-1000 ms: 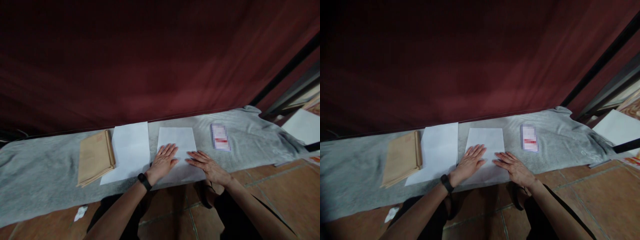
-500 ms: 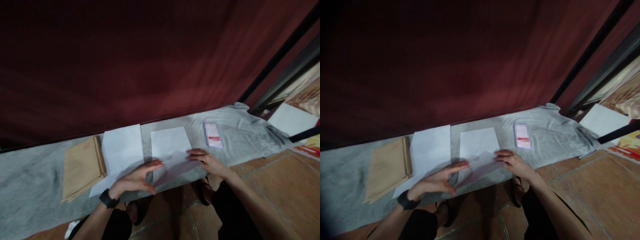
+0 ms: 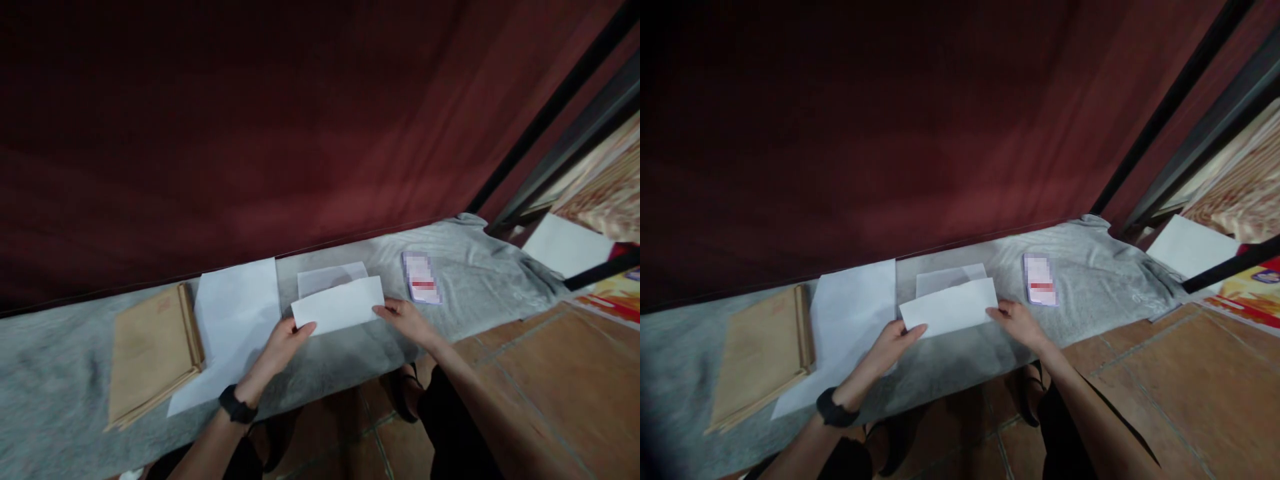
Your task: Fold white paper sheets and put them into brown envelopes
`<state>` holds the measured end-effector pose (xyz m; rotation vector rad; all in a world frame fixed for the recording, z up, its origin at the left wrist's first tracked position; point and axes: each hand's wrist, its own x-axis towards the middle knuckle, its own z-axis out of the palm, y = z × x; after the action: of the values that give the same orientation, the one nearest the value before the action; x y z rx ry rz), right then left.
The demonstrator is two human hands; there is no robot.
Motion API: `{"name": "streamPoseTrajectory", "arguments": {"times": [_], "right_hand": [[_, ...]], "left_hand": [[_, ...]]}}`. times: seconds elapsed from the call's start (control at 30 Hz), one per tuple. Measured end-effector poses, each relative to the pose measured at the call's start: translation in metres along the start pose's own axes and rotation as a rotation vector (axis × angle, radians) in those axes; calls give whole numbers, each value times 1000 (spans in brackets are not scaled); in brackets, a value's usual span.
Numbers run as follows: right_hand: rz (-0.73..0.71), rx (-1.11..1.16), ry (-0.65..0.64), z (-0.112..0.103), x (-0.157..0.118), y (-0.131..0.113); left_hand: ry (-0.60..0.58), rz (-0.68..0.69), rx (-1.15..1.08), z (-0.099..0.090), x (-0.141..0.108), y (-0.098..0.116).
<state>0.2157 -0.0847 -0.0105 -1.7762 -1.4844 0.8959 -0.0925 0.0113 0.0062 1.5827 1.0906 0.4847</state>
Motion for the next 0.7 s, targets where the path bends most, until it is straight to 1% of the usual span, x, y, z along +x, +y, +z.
{"name": "streamPoseTrajectory", "arguments": {"times": [0.1,0.2,0.33,0.4,0.57,0.7], "right_hand": [[65,-65,76,5,11,-2],[107,-176,129,6,18,-3],[126,-290,148,6,20,-4],[148,-379,154,7,19,-6],[225,-616,133,16,18,-15],[286,-729,125,22,20,-24]], "left_hand": [[167,22,-45,8,16,-5],[263,23,54,12,25,-7],[280,20,105,16,26,-6],[290,-6,180,17,24,-3],[321,-133,552,17,16,16],[326,-219,799,19,15,29]]}}
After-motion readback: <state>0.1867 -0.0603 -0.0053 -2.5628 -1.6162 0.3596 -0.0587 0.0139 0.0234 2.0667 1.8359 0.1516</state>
